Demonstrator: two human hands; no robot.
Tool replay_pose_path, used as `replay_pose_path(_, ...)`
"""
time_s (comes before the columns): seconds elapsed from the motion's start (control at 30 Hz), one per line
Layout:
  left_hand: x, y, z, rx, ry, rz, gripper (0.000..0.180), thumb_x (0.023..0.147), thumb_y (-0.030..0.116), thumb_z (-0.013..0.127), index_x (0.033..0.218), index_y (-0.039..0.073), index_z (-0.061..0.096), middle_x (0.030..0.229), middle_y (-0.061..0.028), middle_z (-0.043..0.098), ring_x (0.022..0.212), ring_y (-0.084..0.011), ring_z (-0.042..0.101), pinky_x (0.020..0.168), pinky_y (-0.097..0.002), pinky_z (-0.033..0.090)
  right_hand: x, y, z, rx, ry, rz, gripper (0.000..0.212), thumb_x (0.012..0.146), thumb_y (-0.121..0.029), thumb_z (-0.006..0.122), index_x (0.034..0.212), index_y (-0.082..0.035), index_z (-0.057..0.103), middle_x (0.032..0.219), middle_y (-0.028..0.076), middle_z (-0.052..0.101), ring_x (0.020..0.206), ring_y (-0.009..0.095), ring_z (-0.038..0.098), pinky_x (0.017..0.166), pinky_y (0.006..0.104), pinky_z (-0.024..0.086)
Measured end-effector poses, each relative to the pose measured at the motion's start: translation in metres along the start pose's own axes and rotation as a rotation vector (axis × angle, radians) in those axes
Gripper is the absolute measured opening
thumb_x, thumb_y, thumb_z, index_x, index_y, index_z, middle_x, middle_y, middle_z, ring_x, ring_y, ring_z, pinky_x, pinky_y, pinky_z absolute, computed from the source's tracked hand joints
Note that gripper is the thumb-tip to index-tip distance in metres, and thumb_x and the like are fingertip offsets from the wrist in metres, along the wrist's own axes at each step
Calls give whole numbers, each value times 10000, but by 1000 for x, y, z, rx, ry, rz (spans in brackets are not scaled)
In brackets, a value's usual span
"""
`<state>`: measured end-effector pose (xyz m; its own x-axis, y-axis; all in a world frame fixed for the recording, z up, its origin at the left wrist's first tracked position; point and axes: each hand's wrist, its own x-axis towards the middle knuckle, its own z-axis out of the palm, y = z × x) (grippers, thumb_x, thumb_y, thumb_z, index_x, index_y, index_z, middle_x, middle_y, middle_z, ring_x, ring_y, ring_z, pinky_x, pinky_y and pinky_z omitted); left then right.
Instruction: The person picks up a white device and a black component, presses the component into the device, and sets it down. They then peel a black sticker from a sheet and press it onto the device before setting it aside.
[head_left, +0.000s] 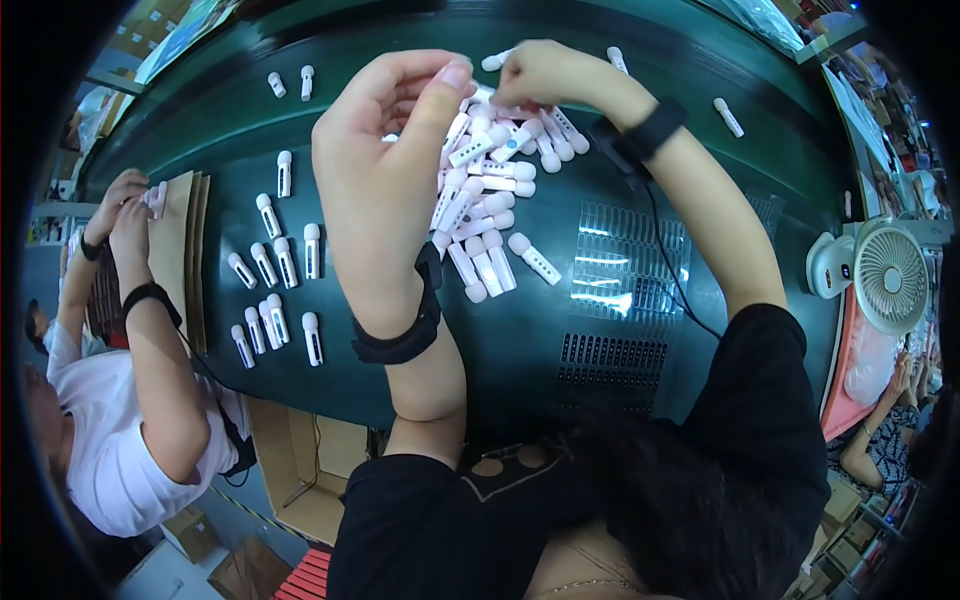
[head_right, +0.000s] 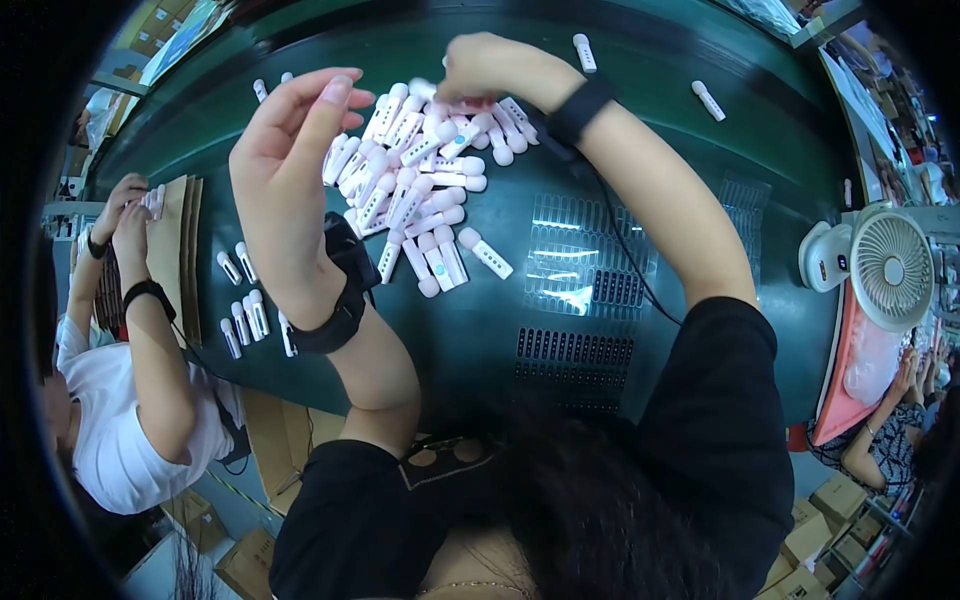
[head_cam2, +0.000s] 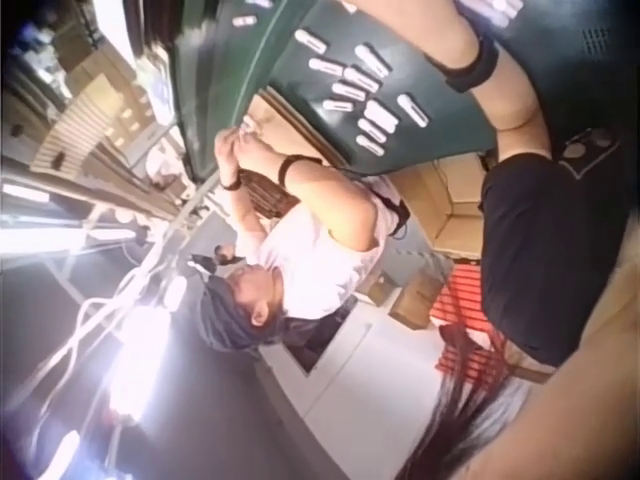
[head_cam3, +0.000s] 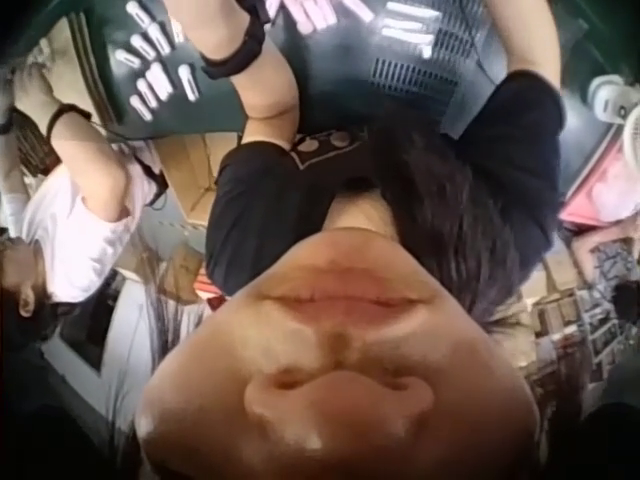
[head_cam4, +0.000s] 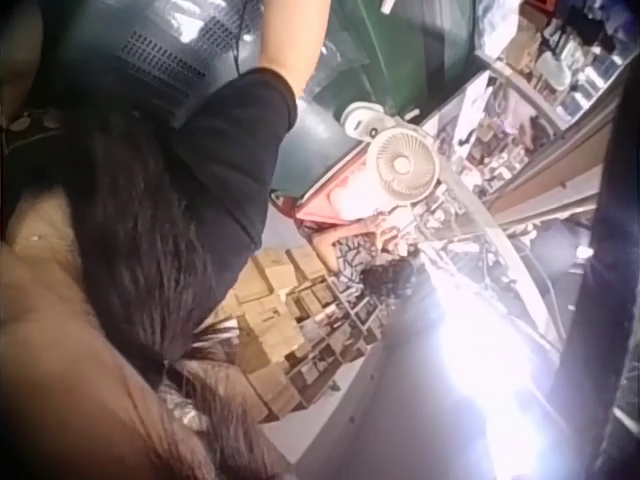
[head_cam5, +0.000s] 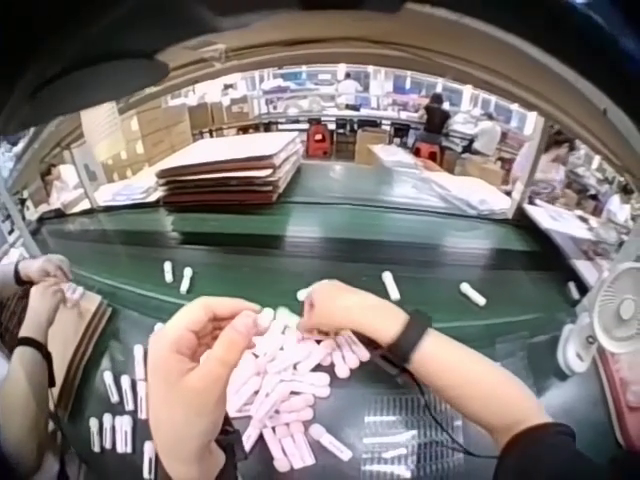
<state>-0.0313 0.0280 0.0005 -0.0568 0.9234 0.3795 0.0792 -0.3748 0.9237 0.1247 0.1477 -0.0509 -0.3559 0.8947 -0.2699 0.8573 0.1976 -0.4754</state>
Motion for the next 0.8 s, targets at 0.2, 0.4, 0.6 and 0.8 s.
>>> replay_pose_path(0.2,-5,4,7,12,-81,50,145,781,93,574,858,-27,597,740,-64,607,672,-86,547,631,-185,418,0,78,-1,-130,266,185,423,717,-412,626,818,-4,586,615,104,586,502,188,572,469,263,470)
replay_pose_path(0.4,-12,2,20,14,-129,75,131,765,92,585,830,-21,602,696,-52,603,634,-90,548,600,-190,423,46,134,19,-176,505,375,474,776,-418,548,959,18,521,723,152,607,561,257,601,519,324,491)
replay_pose_path(0.6,-21,-1,42,55,-285,71,132,751,109,593,807,-11,599,693,-71,605,622,-112,560,596,-214,432,67,155,34,-244,513,341,406,773,-302,556,988,36,491,831,170,567,779,276,567,654,333,448)
replay_pose_path(0.8,-43,-20,101,335,-661,221,144,723,135,591,777,2,599,719,-144,601,663,-246,593,603,-285,464,51,148,23,-231,888,122,188,701,-158,573,761,19,554,722,193,596,624,303,596,558,394,478)
